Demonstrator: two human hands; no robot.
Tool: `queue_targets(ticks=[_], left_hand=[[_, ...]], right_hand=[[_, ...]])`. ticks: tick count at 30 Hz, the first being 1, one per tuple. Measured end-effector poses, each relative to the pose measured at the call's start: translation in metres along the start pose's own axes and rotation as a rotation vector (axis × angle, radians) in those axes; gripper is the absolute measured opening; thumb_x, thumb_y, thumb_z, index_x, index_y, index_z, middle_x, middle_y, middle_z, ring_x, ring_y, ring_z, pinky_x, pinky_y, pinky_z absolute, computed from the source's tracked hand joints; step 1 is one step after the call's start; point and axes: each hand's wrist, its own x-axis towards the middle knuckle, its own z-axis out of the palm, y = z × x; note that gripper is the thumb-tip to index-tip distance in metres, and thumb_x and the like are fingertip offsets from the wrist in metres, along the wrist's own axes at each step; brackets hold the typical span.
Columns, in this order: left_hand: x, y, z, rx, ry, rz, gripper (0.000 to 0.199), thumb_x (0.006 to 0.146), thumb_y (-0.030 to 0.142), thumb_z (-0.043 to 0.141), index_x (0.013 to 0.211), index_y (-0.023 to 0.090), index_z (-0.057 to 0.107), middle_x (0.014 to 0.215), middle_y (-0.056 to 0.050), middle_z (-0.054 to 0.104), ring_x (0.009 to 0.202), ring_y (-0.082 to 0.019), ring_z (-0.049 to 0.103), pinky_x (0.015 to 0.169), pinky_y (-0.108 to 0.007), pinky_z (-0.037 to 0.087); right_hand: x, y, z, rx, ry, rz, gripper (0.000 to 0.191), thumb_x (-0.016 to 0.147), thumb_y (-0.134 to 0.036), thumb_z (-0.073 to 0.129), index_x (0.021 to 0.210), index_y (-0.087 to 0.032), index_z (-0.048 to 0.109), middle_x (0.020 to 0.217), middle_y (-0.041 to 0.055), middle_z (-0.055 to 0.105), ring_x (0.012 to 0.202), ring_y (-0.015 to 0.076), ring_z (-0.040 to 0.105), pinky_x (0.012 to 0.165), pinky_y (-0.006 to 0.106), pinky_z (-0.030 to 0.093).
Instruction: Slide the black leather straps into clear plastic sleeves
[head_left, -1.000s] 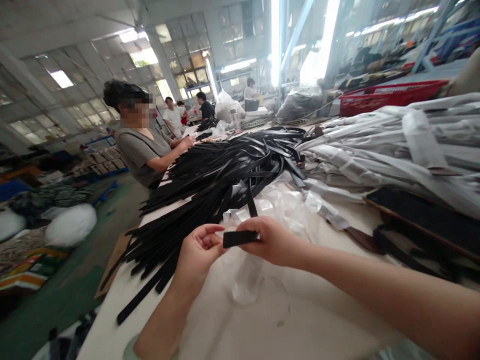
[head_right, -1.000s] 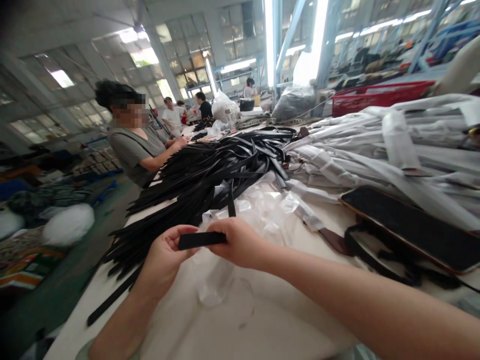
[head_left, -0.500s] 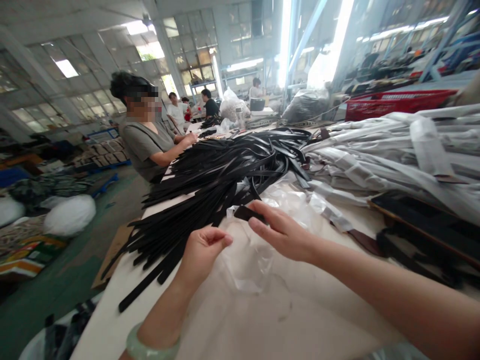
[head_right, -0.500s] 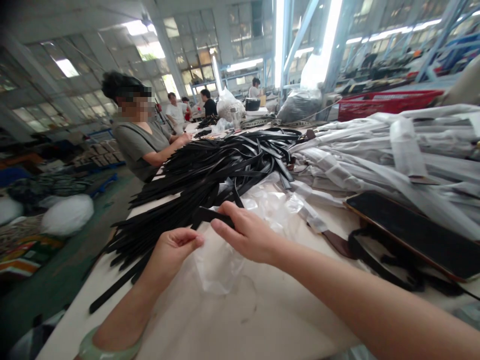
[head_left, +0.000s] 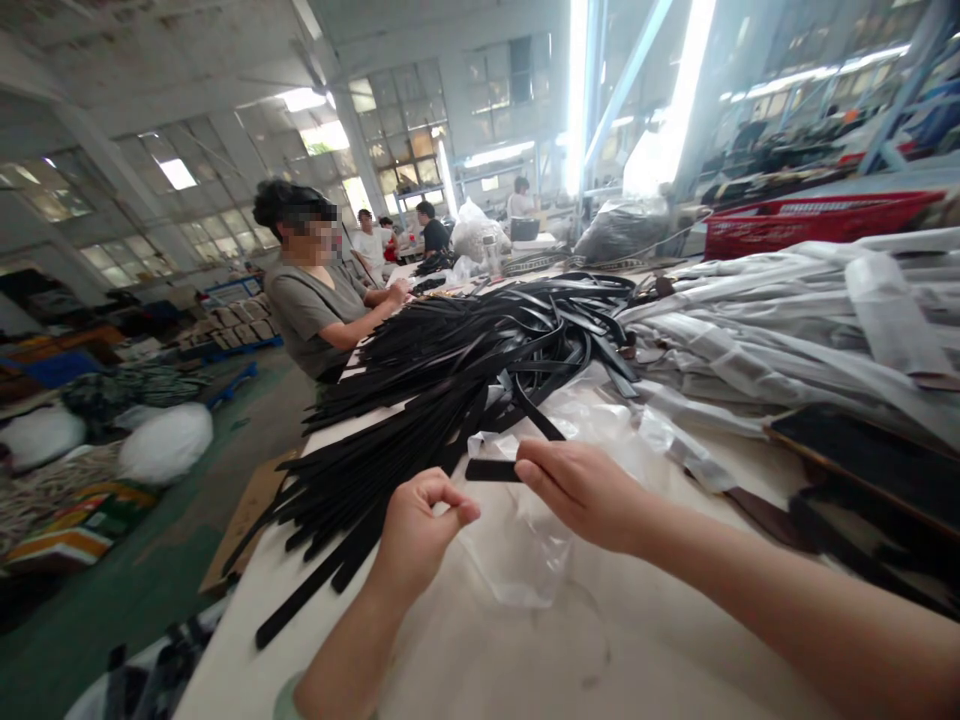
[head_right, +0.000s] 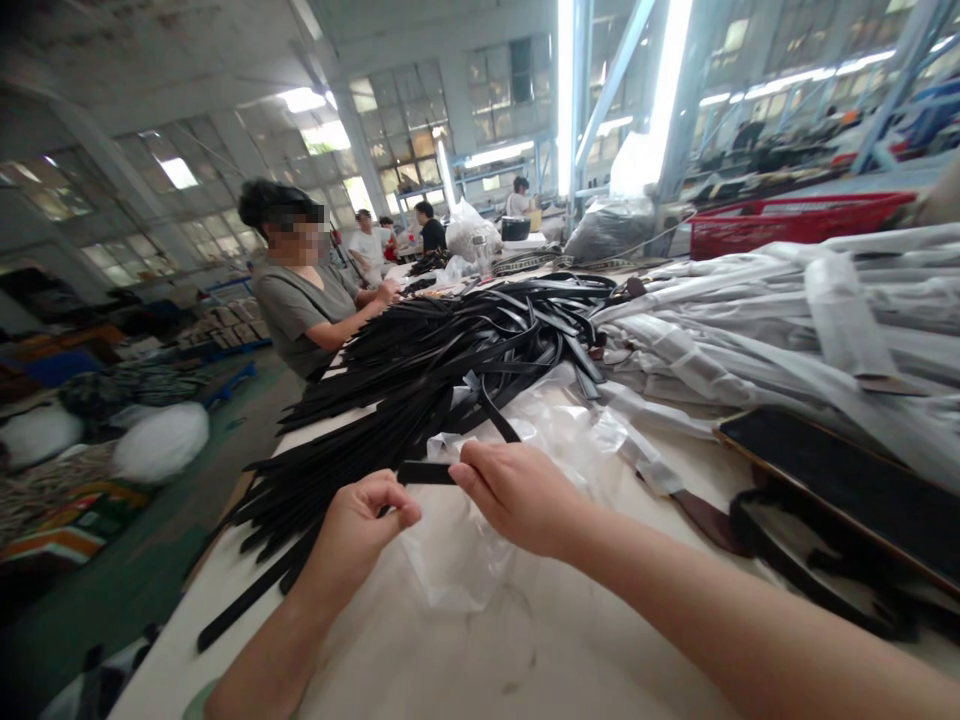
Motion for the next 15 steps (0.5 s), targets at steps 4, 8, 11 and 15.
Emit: queue_targets(ticks=[4,8,11,15], left_hand=[[0.000,0.001,-0.001,-0.015,0.005,0.003,0.017,0.064,0.024,0.070,0.052,0.017,0.061,0.063,0.002,0.052,0.065,-0.014,0.051,0.066,-0.026,0.038],[-0.001,0.003,-0.002,-0.013,0.008,0.011,0.017,0.064,0.025,0.072,0.052,0.017,0.062,0.063,0.001,0.054,0.065,-0.015,0.052,0.067,-0.027,0.039],[-0.001,0.001,-0.002,0.026,0.029,0.016,0.017,0.064,0.025,0.072,0.053,0.018,0.062,0.064,0.001,0.055,0.065,-0.015,0.052,0.067,-0.027,0.039],[0.000,-0.001,-0.003,0.062,0.043,0.010,0.015,0.066,0.024,0.071,0.054,0.017,0.064,0.064,0.001,0.055,0.065,-0.015,0.053,0.065,-0.027,0.039]], right_hand=[[0.001,0.003,-0.001,-0.132,-0.002,-0.029,0.033,0.096,-0.038,0.037,0.071,-0.020,0.046,0.061,-0.0008,0.051,0.056,0.0129,0.045,0.055,0.027,0.024],[0.001,0.002,-0.004,-0.193,-0.029,-0.062,0.034,0.095,-0.037,0.039,0.067,-0.019,0.048,0.058,-0.0009,0.051,0.053,0.0116,0.043,0.054,0.028,0.022],[0.000,0.001,-0.009,-0.228,-0.049,-0.083,0.034,0.094,-0.036,0.040,0.067,-0.019,0.050,0.057,-0.0002,0.051,0.052,0.0115,0.042,0.055,0.028,0.021],[0.000,0.001,-0.014,-0.270,-0.060,-0.087,0.036,0.095,-0.037,0.039,0.066,-0.018,0.051,0.057,0.0009,0.053,0.051,0.0115,0.042,0.055,0.029,0.021]])
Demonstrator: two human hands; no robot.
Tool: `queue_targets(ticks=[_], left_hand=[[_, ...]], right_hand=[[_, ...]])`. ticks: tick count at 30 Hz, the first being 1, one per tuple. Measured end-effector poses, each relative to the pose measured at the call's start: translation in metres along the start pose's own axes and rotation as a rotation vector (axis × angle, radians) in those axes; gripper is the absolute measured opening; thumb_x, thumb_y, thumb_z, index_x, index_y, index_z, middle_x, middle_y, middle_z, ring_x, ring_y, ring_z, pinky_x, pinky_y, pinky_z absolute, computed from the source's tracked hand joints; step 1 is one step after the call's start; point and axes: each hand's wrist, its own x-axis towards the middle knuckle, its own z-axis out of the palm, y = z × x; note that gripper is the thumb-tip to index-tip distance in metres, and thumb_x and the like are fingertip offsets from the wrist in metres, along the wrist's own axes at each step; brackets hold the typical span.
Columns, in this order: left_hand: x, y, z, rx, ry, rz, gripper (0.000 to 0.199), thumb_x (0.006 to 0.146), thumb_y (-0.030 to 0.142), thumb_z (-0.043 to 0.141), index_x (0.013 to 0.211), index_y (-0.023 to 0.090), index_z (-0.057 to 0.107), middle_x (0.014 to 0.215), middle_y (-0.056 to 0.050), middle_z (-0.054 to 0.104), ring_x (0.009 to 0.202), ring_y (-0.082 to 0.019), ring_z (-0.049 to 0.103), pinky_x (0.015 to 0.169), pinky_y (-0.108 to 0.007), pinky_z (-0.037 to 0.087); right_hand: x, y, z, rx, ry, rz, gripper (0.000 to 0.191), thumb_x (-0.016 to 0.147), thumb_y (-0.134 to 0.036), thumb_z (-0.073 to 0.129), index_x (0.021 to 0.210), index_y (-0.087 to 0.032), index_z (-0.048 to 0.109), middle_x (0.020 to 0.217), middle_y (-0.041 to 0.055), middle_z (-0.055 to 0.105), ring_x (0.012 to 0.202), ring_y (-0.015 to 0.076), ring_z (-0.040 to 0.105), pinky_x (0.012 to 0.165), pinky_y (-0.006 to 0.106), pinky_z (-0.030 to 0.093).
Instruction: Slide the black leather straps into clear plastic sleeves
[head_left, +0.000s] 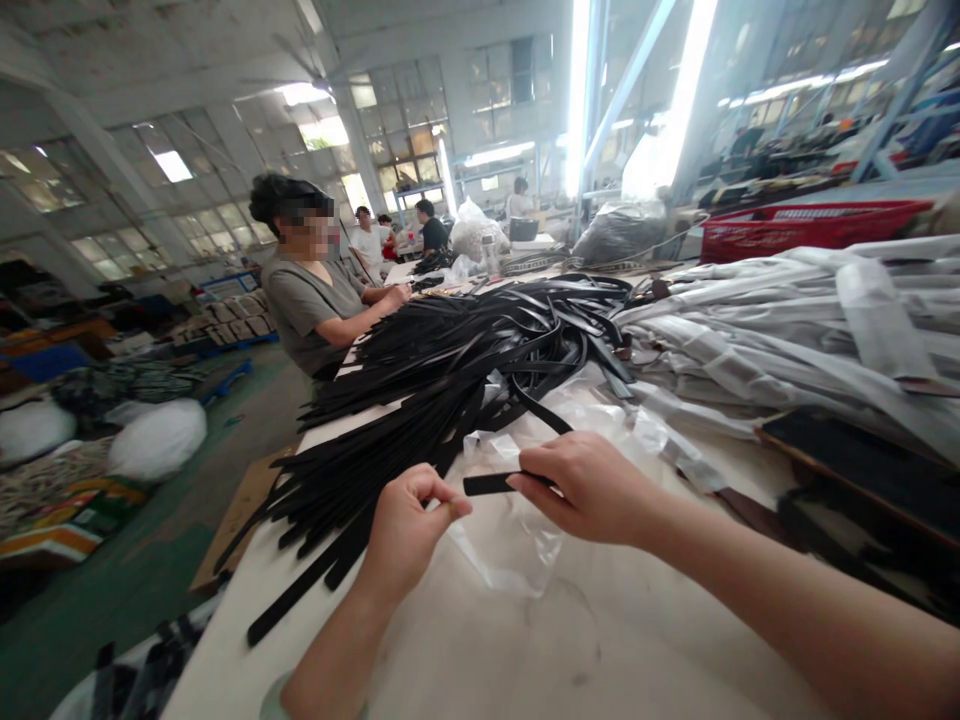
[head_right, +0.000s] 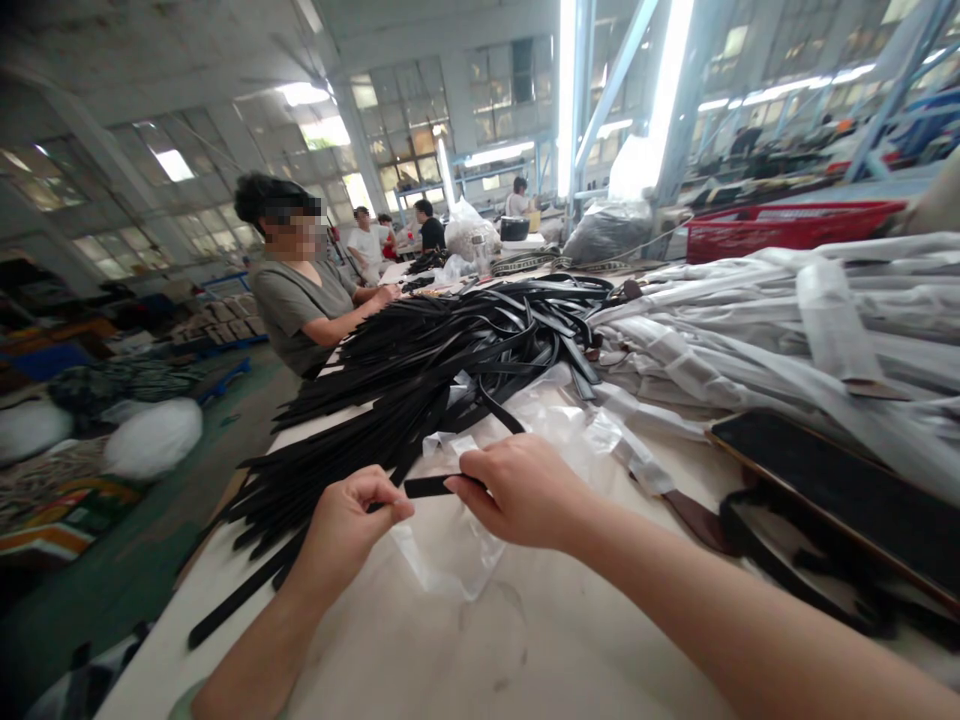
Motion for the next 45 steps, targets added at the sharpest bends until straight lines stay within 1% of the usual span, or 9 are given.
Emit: queue_targets(ticks=[15,19,24,29,35,38,40,43,45], left_hand=[[0.001,0.003,-0.002,0.000,-0.022,0.008,0.015,0.067,0.027,0.070,0.056,0.018,0.065,0.066,0.000,0.056,0.066,-0.015,0.053,0.066,-0.027,0.039],[0.000,0.004,-0.001,-0.001,-0.063,0.026,0.015,0.070,0.027,0.068,0.058,0.018,0.067,0.069,-0.001,0.058,0.069,-0.016,0.056,0.066,-0.027,0.040],[-0.002,0.004,0.007,0.058,-0.073,0.090,0.006,0.068,0.019,0.070,0.063,0.020,0.070,0.077,-0.002,0.064,0.077,-0.018,0.060,0.075,-0.028,0.041],[-0.005,0.006,0.013,0.189,-0.161,0.200,0.012,0.074,0.015,0.064,0.065,0.020,0.069,0.077,-0.002,0.061,0.078,-0.017,0.058,0.074,-0.027,0.042],[-0.012,0.010,0.021,0.285,-0.242,0.273,0.018,0.081,0.015,0.054,0.070,0.020,0.067,0.080,-0.004,0.061,0.079,-0.019,0.057,0.073,-0.028,0.042],[-0.013,0.011,0.020,0.299,-0.268,0.273,0.020,0.082,0.013,0.048,0.073,0.020,0.064,0.082,-0.005,0.062,0.080,-0.019,0.058,0.072,-0.027,0.041],[-0.013,0.012,0.017,0.331,-0.262,0.212,0.018,0.083,0.015,0.046,0.073,0.020,0.060,0.078,-0.004,0.063,0.076,-0.019,0.058,0.069,-0.028,0.040],[-0.010,0.013,0.009,0.378,-0.260,0.071,0.018,0.084,0.020,0.045,0.070,0.021,0.056,0.067,-0.001,0.063,0.065,-0.019,0.059,0.062,-0.028,0.037],[-0.008,0.014,0.004,0.374,-0.248,0.018,0.018,0.085,0.022,0.044,0.070,0.022,0.055,0.064,-0.001,0.063,0.062,-0.019,0.060,0.061,-0.028,0.036]], right_hand=[[0.000,-0.002,-0.002,-0.074,-0.036,-0.002,0.036,0.094,-0.036,0.039,0.068,-0.017,0.055,0.058,0.0037,0.060,0.050,0.0122,0.049,0.054,0.030,0.019],[0.000,-0.002,-0.003,-0.083,-0.054,-0.035,0.032,0.093,-0.033,0.042,0.070,-0.017,0.058,0.061,0.0042,0.063,0.052,0.0128,0.052,0.054,0.030,0.020],[0.001,-0.004,-0.006,-0.152,-0.118,-0.065,0.032,0.093,-0.035,0.045,0.071,-0.018,0.061,0.064,0.0048,0.066,0.055,0.0146,0.056,0.054,0.030,0.020],[0.000,-0.008,-0.006,-0.218,-0.147,-0.092,0.033,0.093,-0.036,0.045,0.073,-0.018,0.063,0.065,0.0057,0.068,0.056,0.0169,0.059,0.053,0.030,0.022],[-0.003,-0.019,0.009,-0.210,-0.196,-0.201,0.026,0.092,-0.029,0.045,0.077,-0.017,0.063,0.068,0.0063,0.068,0.057,0.0188,0.061,0.055,0.029,0.029],[-0.001,-0.019,0.010,-0.169,-0.191,-0.201,0.031,0.095,-0.038,0.045,0.081,-0.016,0.062,0.072,0.0062,0.068,0.061,0.0190,0.062,0.060,0.029,0.034],[0.001,-0.011,0.005,-0.139,-0.149,-0.179,0.035,0.094,-0.045,0.045,0.083,-0.016,0.062,0.076,0.0065,0.068,0.068,0.0192,0.062,0.068,0.031,0.037],[0.005,0.008,-0.005,-0.125,-0.063,-0.109,0.034,0.094,-0.041,0.046,0.077,-0.017,0.061,0.077,0.0059,0.066,0.077,0.0189,0.060,0.089,0.036,0.034],[0.007,0.019,-0.009,-0.132,-0.033,-0.073,0.032,0.094,-0.035,0.046,0.072,-0.017,0.061,0.073,0.0045,0.065,0.077,0.0181,0.059,0.097,0.038,0.028]])
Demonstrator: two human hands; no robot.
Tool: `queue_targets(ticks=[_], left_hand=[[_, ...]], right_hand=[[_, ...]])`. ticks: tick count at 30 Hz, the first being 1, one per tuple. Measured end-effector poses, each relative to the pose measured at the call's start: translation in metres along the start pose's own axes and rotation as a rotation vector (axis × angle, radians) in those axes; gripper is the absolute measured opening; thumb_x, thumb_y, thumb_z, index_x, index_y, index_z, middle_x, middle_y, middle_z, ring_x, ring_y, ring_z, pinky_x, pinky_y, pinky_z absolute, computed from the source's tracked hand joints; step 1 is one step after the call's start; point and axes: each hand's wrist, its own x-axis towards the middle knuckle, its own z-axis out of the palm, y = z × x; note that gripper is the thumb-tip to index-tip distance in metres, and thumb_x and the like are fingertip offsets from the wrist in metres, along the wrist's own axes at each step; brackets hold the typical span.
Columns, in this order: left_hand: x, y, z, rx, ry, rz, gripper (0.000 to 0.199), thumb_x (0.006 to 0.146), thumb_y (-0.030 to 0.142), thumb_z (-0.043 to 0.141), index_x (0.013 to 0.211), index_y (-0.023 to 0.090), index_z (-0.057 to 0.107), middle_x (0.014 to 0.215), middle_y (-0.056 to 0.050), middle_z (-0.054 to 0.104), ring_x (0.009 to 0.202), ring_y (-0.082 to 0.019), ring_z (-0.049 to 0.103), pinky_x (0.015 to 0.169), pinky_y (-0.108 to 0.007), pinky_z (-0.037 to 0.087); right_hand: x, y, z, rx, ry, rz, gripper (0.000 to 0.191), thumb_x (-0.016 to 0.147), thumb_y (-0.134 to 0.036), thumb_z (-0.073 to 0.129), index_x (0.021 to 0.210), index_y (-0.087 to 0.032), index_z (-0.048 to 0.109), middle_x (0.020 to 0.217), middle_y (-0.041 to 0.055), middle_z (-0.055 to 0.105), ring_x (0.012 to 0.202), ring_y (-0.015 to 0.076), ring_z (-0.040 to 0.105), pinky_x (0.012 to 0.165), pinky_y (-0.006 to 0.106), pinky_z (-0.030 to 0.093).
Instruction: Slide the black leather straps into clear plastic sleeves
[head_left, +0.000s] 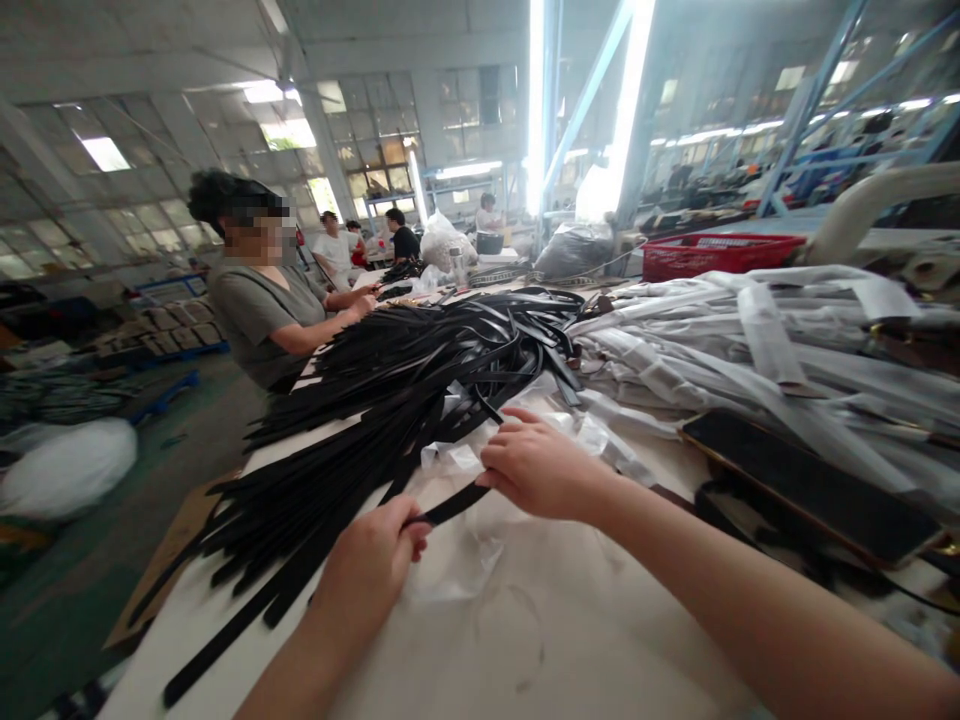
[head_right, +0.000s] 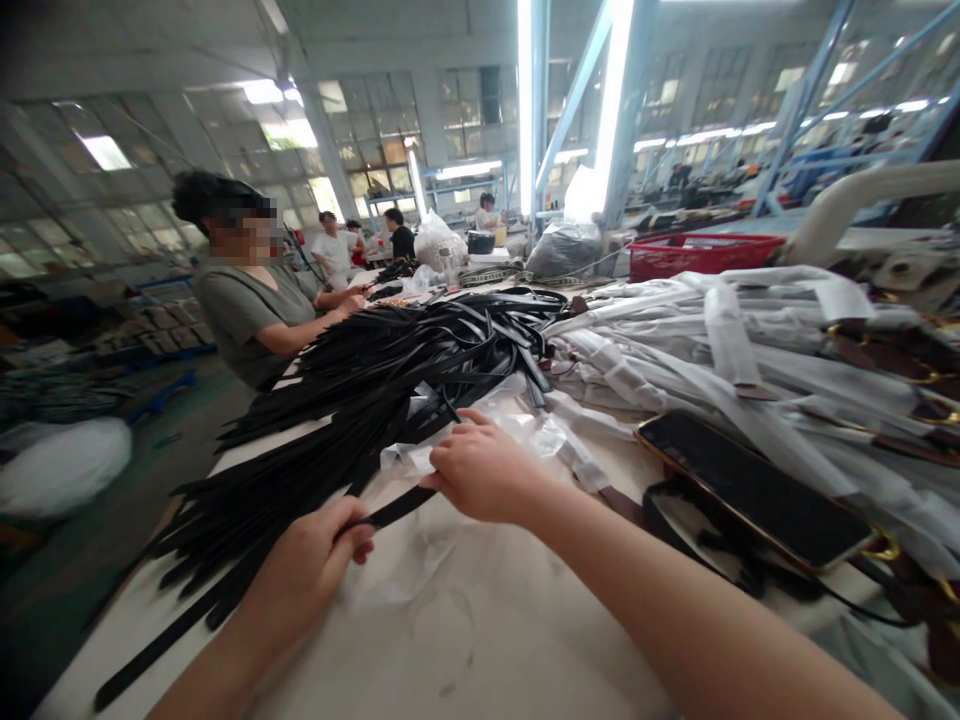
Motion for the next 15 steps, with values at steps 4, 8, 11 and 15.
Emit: queue_targets(ticks=[4,8,11,15], left_hand=[[0.000,-0.003,-0.004,0.015,0.004,0.030,0.016,0.084,0.022,0.045,0.073,0.022,0.056,0.065,0.000,0.064,0.061,-0.019,0.060,0.060,-0.027,0.036],[-0.003,-0.004,-0.002,0.030,-0.009,0.143,0.016,0.082,0.017,0.045,0.072,0.021,0.057,0.069,-0.001,0.065,0.067,-0.019,0.060,0.062,-0.027,0.038],[-0.005,-0.002,-0.001,-0.034,0.026,0.173,0.016,0.082,0.015,0.045,0.074,0.020,0.059,0.069,-0.001,0.065,0.068,-0.018,0.061,0.065,-0.027,0.040],[-0.003,-0.003,-0.006,-0.192,0.053,0.116,0.011,0.080,0.017,0.054,0.084,0.020,0.063,0.080,-0.001,0.068,0.078,-0.019,0.064,0.074,-0.028,0.044]], right_hand=[[0.001,0.001,0.002,0.004,0.052,-0.038,0.031,0.095,-0.033,0.047,0.071,-0.018,0.059,0.071,0.0033,0.064,0.074,0.0166,0.057,0.092,0.034,0.031],[-0.001,-0.015,0.003,0.019,0.112,-0.124,0.031,0.095,-0.033,0.046,0.070,-0.018,0.057,0.069,0.0029,0.061,0.073,0.0161,0.054,0.087,0.033,0.031],[-0.003,-0.022,0.001,0.022,0.153,-0.138,0.032,0.096,-0.032,0.045,0.069,-0.018,0.056,0.069,0.0029,0.061,0.071,0.0158,0.052,0.084,0.032,0.031],[-0.002,-0.017,0.003,-0.004,0.196,-0.074,0.030,0.096,-0.031,0.046,0.071,-0.018,0.057,0.070,0.0029,0.061,0.072,0.0160,0.051,0.082,0.032,0.029]])
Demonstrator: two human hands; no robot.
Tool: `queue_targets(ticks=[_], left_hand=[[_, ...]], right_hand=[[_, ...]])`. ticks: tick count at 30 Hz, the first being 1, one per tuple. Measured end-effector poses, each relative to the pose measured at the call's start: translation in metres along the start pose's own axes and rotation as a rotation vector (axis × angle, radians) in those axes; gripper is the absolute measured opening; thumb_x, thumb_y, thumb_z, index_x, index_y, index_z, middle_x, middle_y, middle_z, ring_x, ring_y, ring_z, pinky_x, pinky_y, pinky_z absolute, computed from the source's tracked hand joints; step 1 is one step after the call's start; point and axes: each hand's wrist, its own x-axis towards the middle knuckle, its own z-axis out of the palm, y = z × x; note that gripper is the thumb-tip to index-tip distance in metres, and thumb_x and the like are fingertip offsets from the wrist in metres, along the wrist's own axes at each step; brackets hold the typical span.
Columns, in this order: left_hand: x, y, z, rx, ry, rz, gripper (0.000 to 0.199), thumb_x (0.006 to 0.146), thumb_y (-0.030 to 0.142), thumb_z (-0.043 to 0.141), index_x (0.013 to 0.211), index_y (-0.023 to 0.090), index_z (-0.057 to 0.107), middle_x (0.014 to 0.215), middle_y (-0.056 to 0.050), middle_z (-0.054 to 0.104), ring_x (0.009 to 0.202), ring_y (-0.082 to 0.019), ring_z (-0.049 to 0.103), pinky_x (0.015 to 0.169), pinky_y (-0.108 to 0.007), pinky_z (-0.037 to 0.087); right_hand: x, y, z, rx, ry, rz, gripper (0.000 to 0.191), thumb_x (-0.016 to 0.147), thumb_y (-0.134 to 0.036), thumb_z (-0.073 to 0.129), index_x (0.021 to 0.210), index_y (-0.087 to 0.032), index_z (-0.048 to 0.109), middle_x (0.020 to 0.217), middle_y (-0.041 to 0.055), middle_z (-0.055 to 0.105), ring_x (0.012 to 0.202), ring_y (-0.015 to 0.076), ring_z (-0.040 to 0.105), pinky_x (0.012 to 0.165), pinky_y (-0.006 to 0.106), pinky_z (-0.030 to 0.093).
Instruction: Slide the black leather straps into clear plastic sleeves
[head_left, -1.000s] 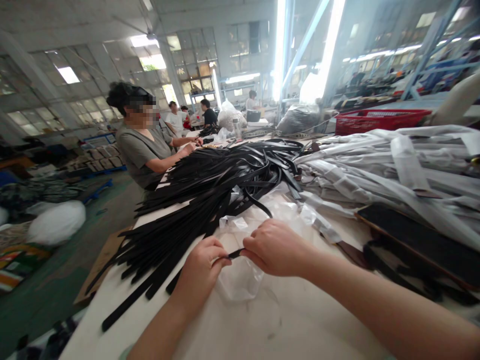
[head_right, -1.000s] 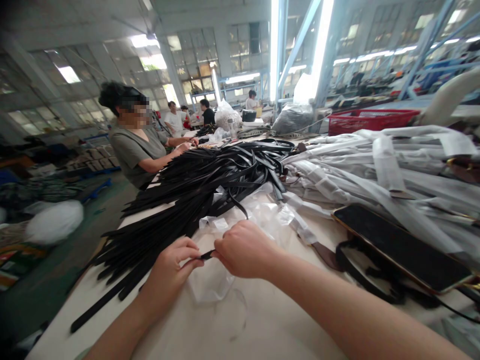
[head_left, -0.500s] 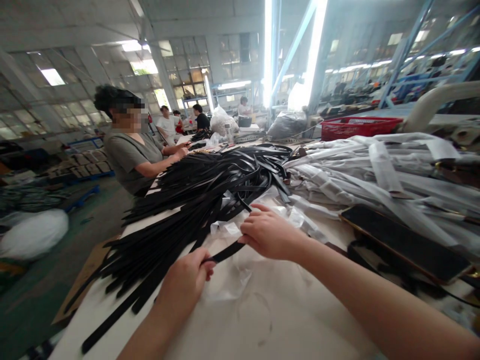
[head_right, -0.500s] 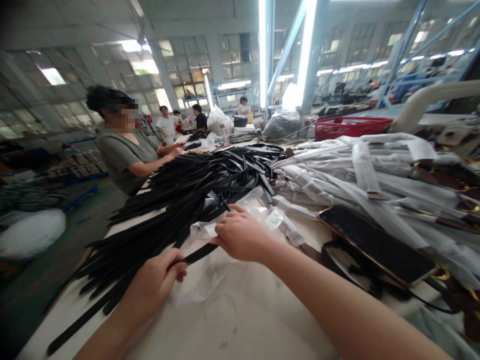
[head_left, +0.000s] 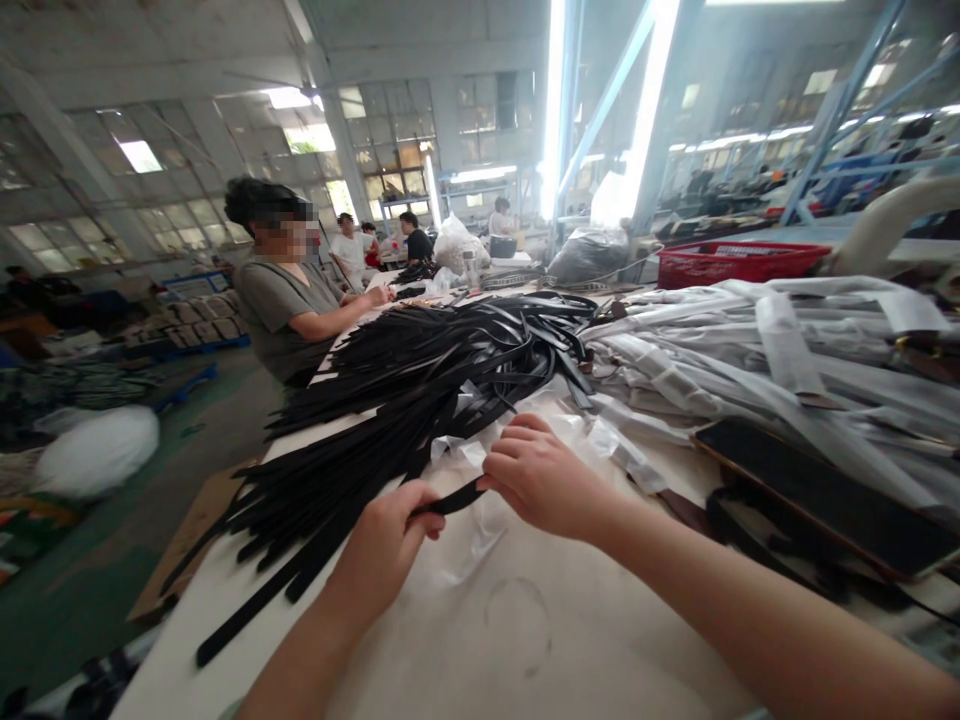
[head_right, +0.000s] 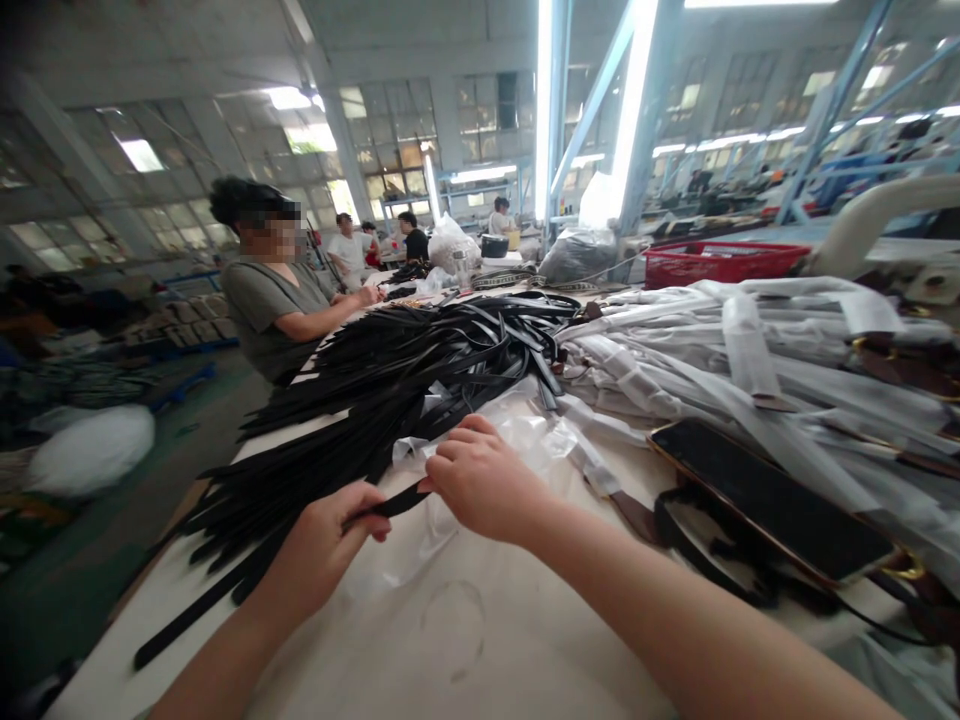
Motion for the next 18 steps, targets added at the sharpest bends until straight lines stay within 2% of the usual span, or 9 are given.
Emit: queue_targets(ticks=[1,4,5,7,9,12,15,18], left_hand=[[0.001,-0.001,-0.002,-0.067,0.000,-0.029,0.017,0.077,0.018,0.060,0.093,0.021,0.064,0.090,-0.003,0.069,0.087,-0.020,0.064,0.079,-0.029,0.045],[0.003,-0.010,-0.013,-0.230,-0.037,-0.114,0.059,0.064,0.019,0.075,0.119,0.021,0.055,0.117,-0.007,0.064,0.110,-0.023,0.058,0.097,-0.032,0.041],[0.004,-0.014,-0.017,-0.247,-0.062,-0.138,0.064,0.061,0.019,0.078,0.121,0.020,0.054,0.121,-0.009,0.063,0.113,-0.023,0.057,0.098,-0.032,0.040],[0.005,-0.020,-0.023,-0.241,-0.106,-0.180,0.062,0.062,0.023,0.078,0.119,0.018,0.055,0.122,-0.010,0.062,0.113,-0.024,0.057,0.097,-0.033,0.041],[0.006,-0.024,-0.025,-0.195,-0.146,-0.180,0.049,0.069,0.027,0.072,0.114,0.017,0.058,0.118,-0.010,0.064,0.107,-0.024,0.059,0.090,-0.032,0.044],[0.005,-0.022,-0.023,-0.033,-0.215,-0.106,0.021,0.082,0.031,0.055,0.090,0.015,0.066,0.093,-0.006,0.069,0.088,-0.022,0.062,0.077,-0.029,0.044],[0.002,-0.014,-0.016,0.078,-0.245,-0.066,0.033,0.089,0.029,0.040,0.071,0.016,0.063,0.069,-0.003,0.063,0.071,-0.018,0.059,0.067,-0.027,0.040],[-0.001,-0.005,-0.011,0.152,-0.211,-0.042,0.033,0.090,0.027,0.036,0.068,0.017,0.059,0.064,-0.001,0.059,0.064,-0.016,0.055,0.061,-0.025,0.036]], right_hand=[[0.000,0.002,0.002,-0.010,-0.001,0.014,0.029,0.095,-0.030,0.047,0.070,-0.018,0.057,0.070,0.0027,0.061,0.072,0.0159,0.052,0.081,0.032,0.029],[0.000,0.007,0.008,-0.017,-0.022,0.039,0.028,0.093,-0.029,0.052,0.069,-0.018,0.057,0.067,0.0017,0.061,0.070,0.0154,0.052,0.081,0.031,0.028],[0.000,0.008,0.010,-0.015,-0.027,0.043,0.028,0.093,-0.029,0.053,0.068,-0.018,0.057,0.067,0.0015,0.061,0.069,0.0153,0.052,0.082,0.031,0.028],[-0.001,0.009,0.014,-0.010,-0.031,0.044,0.028,0.093,-0.030,0.053,0.067,-0.018,0.057,0.067,0.0013,0.061,0.070,0.0154,0.052,0.083,0.031,0.028],[-0.001,0.008,0.015,-0.006,-0.027,0.041,0.028,0.093,-0.031,0.053,0.068,-0.018,0.057,0.068,0.0014,0.061,0.070,0.0156,0.052,0.085,0.032,0.028],[-0.002,0.007,0.014,0.005,-0.010,0.031,0.029,0.093,-0.031,0.052,0.068,-0.018,0.056,0.068,0.0011,0.061,0.071,0.0154,0.053,0.085,0.032,0.028],[-0.002,0.008,0.010,0.002,0.018,0.025,0.029,0.094,-0.032,0.052,0.069,-0.018,0.056,0.069,0.0008,0.060,0.072,0.0153,0.053,0.086,0.032,0.028],[-0.001,0.009,0.005,-0.012,0.048,0.030,0.029,0.093,-0.032,0.052,0.069,-0.018,0.056,0.069,0.0012,0.060,0.073,0.0156,0.053,0.085,0.033,0.029]])
